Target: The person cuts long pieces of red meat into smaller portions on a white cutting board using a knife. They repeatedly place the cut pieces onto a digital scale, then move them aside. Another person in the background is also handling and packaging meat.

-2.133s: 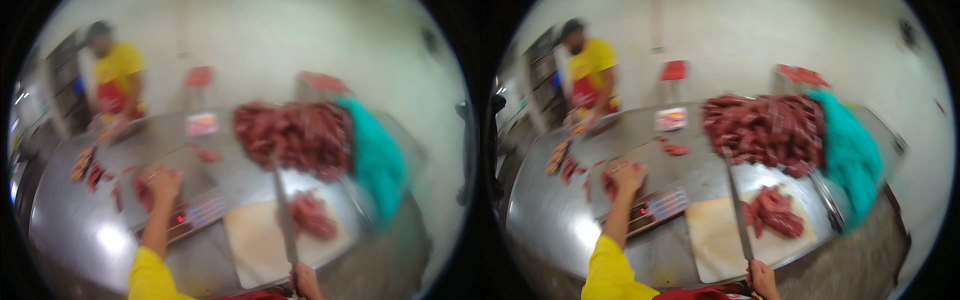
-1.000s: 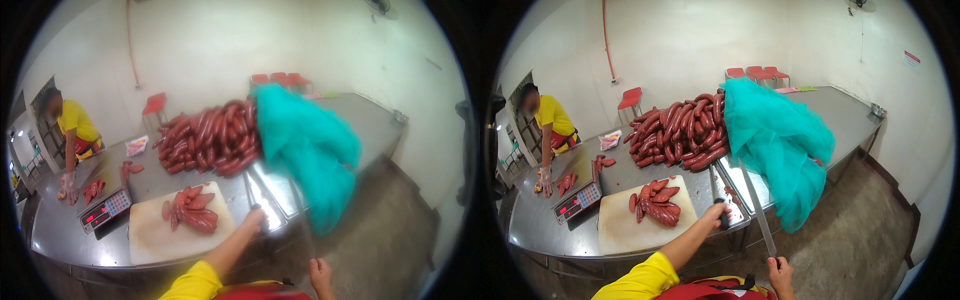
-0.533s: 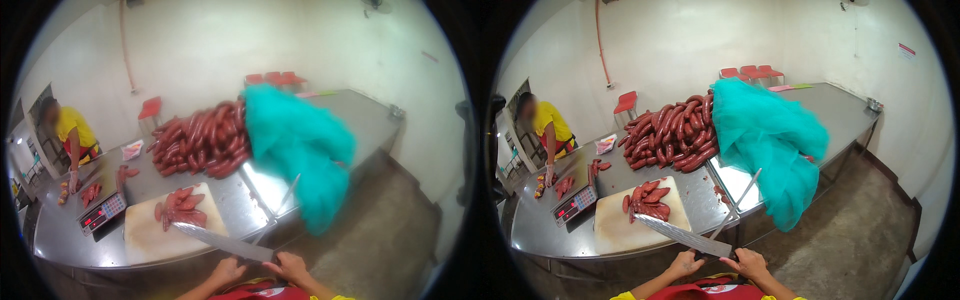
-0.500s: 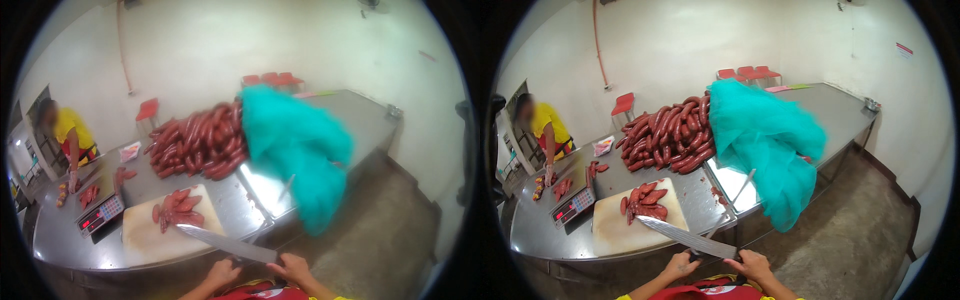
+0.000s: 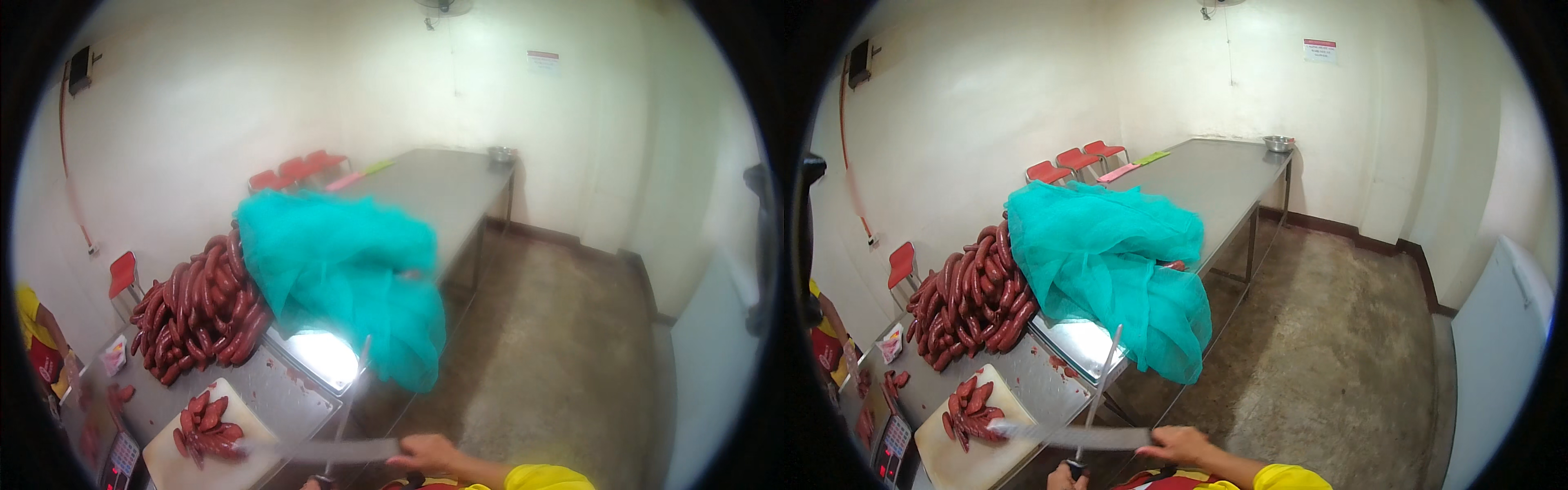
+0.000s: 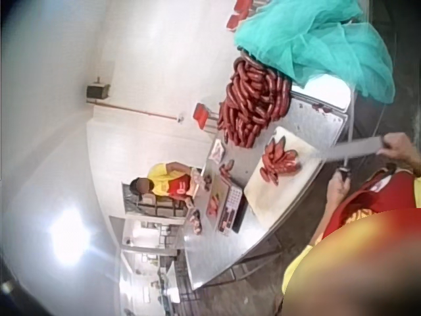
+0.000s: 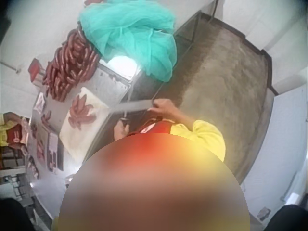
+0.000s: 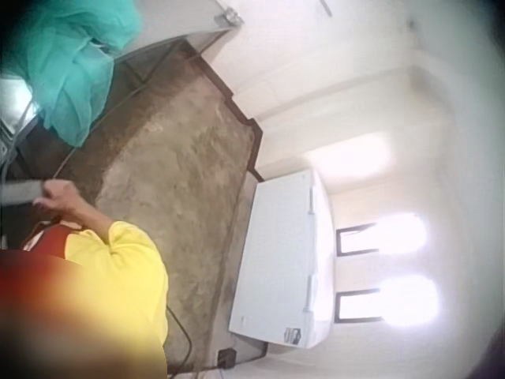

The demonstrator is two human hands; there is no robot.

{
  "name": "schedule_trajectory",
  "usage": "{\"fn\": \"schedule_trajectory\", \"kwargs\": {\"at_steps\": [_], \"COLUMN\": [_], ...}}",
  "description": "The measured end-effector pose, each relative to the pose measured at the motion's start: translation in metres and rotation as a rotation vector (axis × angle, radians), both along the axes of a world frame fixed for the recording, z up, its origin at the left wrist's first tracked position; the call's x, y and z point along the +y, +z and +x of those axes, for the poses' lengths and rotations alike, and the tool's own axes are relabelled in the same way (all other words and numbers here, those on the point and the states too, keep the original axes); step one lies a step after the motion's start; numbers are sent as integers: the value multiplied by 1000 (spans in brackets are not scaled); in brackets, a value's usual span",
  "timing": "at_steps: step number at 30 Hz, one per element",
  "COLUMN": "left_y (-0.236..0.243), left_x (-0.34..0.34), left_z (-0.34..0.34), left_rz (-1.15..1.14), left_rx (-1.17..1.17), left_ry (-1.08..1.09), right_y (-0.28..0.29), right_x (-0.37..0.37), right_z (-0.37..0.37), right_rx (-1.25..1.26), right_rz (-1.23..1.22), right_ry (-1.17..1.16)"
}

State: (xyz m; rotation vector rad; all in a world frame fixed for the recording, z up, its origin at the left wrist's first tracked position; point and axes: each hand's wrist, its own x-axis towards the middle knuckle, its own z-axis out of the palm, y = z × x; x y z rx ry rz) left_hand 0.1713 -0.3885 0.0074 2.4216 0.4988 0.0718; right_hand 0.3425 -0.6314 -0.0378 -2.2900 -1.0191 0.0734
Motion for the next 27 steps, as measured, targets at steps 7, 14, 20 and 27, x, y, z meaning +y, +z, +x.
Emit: {"fn": "schedule_trajectory", "kwargs": {"at_steps": [7, 14, 20, 27], "left_y": [-6, -11, -6, -27], "left_x": [14, 1, 35, -1], "left_z": [-2, 3, -24, 2], "left_rz": [102, 81, 86, 27], "left_rx": [-111, -86, -121, 87], "left_ry": [-54, 34, 175, 42], "right_y": [-3, -24, -14, 23], "right_x": [-52, -34, -105, -7], "right_z": [10, 4, 32, 2], "right_rx": [154, 95, 276, 408], "right_rz": [-89, -16, 224, 329], "right_ry": [-280, -234, -654, -116]}}
